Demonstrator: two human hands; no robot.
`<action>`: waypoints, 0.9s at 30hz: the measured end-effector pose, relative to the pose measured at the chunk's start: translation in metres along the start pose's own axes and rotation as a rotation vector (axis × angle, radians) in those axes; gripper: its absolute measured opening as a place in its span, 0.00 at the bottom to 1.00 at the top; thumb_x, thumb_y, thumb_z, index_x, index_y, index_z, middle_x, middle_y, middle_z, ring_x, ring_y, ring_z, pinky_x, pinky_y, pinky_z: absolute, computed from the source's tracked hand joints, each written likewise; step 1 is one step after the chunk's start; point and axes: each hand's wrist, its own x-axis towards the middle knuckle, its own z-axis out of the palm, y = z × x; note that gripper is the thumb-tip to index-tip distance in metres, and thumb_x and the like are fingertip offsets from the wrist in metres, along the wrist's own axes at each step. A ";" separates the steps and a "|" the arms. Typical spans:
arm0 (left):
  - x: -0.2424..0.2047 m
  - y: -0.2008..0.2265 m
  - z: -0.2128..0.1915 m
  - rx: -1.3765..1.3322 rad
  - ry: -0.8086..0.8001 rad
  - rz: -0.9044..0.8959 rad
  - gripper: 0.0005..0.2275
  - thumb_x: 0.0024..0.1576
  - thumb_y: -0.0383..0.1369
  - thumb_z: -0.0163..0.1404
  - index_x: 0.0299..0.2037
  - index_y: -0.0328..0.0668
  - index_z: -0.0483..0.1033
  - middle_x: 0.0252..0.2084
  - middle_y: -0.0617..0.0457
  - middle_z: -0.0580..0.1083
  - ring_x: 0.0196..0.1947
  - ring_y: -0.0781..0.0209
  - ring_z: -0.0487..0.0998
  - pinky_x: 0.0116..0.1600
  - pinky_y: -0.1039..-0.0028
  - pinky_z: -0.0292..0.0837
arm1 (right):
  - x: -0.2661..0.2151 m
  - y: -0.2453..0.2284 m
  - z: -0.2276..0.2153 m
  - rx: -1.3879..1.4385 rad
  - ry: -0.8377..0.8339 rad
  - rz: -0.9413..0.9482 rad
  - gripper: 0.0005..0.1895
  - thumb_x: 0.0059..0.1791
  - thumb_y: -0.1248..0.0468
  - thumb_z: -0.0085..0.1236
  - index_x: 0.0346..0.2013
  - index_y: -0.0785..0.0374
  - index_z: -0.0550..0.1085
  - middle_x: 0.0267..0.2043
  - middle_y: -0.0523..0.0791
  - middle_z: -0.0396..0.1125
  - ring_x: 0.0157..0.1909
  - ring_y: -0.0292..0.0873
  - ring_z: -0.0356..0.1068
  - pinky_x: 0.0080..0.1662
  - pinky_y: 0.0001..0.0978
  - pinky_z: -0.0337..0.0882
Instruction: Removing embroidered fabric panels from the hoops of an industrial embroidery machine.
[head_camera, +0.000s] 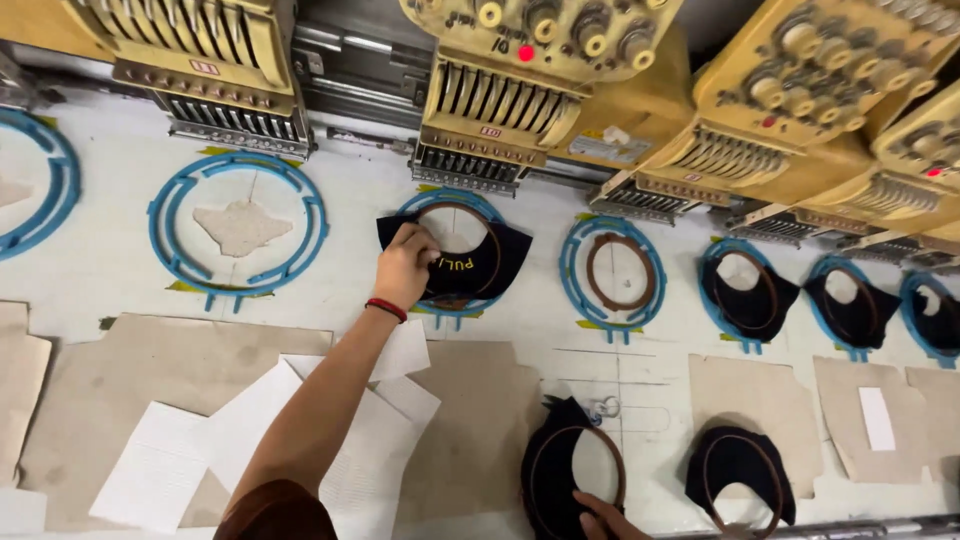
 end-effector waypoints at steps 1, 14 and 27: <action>0.001 -0.003 0.001 -0.011 0.001 0.048 0.07 0.60 0.17 0.53 0.37 0.40 0.79 0.48 0.53 0.74 0.42 0.48 0.80 0.34 0.58 0.74 | -0.017 -0.039 0.007 -0.061 0.131 -0.080 0.19 0.50 0.53 0.63 0.55 0.43 0.89 0.26 0.38 0.78 0.26 0.33 0.75 0.37 0.23 0.74; 0.009 0.038 -0.061 -0.310 -0.574 -0.264 0.06 0.62 0.30 0.60 0.32 0.43 0.81 0.35 0.55 0.82 0.25 0.65 0.81 0.36 0.73 0.78 | -0.029 -0.135 0.036 -0.152 -0.039 -0.050 0.19 0.52 0.57 0.66 0.57 0.45 0.91 0.24 0.37 0.72 0.27 0.29 0.69 0.36 0.22 0.69; 0.030 0.002 -0.005 -0.090 -0.244 -0.207 0.11 0.54 0.21 0.43 0.30 0.45 0.79 0.33 0.54 0.82 0.35 0.52 0.82 0.43 0.66 0.79 | -0.011 -0.165 0.050 -0.254 -0.228 -0.325 0.18 0.54 0.56 0.61 0.58 0.49 0.85 0.31 0.37 0.82 0.31 0.29 0.77 0.37 0.22 0.76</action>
